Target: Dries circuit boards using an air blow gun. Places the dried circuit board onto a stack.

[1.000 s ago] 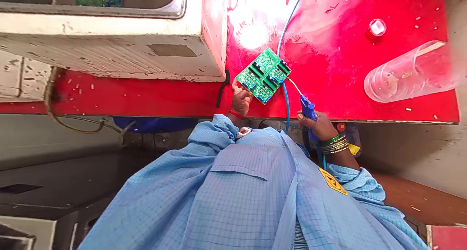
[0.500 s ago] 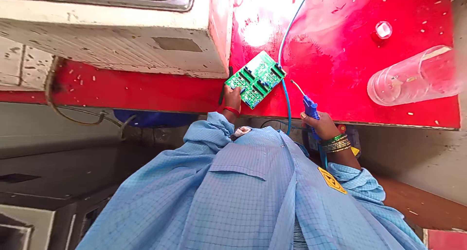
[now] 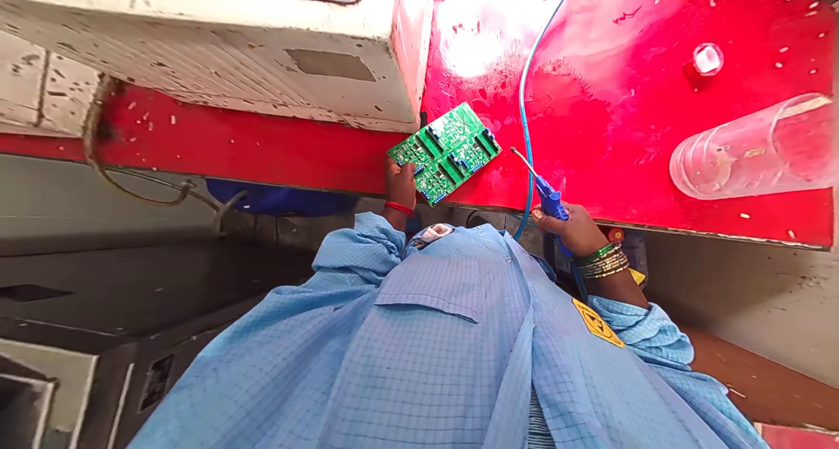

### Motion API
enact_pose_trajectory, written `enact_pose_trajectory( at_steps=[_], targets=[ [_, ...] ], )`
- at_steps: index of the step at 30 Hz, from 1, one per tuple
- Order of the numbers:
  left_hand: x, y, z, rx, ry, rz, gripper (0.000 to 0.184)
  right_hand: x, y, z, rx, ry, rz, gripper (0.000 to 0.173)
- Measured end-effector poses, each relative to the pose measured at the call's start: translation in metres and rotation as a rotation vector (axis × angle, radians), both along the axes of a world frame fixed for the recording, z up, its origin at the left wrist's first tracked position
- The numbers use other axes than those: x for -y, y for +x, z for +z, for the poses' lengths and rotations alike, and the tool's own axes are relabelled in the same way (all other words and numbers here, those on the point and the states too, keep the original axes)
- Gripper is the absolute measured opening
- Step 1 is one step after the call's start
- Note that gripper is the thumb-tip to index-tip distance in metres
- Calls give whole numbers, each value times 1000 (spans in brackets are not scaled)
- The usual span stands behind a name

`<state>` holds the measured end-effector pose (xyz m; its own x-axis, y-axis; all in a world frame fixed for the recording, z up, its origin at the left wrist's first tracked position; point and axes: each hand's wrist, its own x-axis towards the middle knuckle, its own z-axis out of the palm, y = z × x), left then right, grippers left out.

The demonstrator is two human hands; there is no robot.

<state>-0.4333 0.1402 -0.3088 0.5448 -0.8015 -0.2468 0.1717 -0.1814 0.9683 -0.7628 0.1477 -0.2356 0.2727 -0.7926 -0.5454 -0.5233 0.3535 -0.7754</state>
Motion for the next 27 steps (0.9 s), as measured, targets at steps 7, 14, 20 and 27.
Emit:
enact_pose_trajectory(
  at_steps=[7,14,20,27],
  targets=[
    [7,2,-26,-136,155,-58,50,3,5,-11,-59,110,7,25],
    [9,2,-36,-88,137,-43,56,36,24,-14,-88,92,-8,31],
    [12,1,-36,-31,159,-31,51,56,35,-8,-34,49,-46,30],
    [13,0,-36,-30,162,-11,50,34,18,-12,-86,93,7,27]
  ],
)
